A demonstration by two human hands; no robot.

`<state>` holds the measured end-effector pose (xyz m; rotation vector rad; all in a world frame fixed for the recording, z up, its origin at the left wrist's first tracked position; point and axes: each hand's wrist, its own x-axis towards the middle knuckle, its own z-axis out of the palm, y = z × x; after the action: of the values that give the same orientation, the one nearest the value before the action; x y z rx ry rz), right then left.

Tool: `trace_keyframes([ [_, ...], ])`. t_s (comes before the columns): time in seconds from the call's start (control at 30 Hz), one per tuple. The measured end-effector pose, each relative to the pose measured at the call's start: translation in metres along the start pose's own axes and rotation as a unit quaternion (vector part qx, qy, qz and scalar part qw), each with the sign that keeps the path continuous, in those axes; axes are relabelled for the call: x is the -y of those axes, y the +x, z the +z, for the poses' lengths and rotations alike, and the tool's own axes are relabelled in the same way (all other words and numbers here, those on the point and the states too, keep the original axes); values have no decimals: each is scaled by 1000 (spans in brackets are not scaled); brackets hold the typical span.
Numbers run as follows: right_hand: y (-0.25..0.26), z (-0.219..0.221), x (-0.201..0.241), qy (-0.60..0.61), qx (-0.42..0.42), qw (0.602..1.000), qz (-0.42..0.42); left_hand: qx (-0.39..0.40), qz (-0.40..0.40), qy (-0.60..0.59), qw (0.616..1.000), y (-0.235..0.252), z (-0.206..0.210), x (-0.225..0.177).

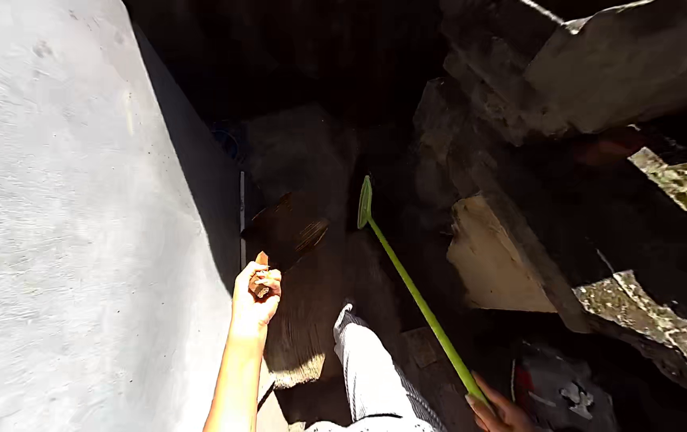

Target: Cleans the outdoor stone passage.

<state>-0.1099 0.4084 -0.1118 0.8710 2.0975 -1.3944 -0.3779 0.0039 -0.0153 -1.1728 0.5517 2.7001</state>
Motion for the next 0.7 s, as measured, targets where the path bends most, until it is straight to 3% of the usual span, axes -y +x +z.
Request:
trace_keyframes([
  [0.07,42,11,66,15,-40,999,-18,-36,-1,26,999,54,43,-12],
  [0.17,96,4,155,11,20,1000,20,-63,-6,51,997,125,83,-25],
  [0.27,147,-10,216,-65,-10,998,12,-90,-11,66,994,190,117,-34],
  [0.4,194,-9,293,-131,-50,988,64,-137,1,88,987,273,161,-36],
  [0.63,249,22,366,-166,-63,976,130,-155,-30,123,980,419,231,-31],
  [0.7,270,35,385,-167,-59,967,182,-173,-42,144,973,446,254,-31],
])
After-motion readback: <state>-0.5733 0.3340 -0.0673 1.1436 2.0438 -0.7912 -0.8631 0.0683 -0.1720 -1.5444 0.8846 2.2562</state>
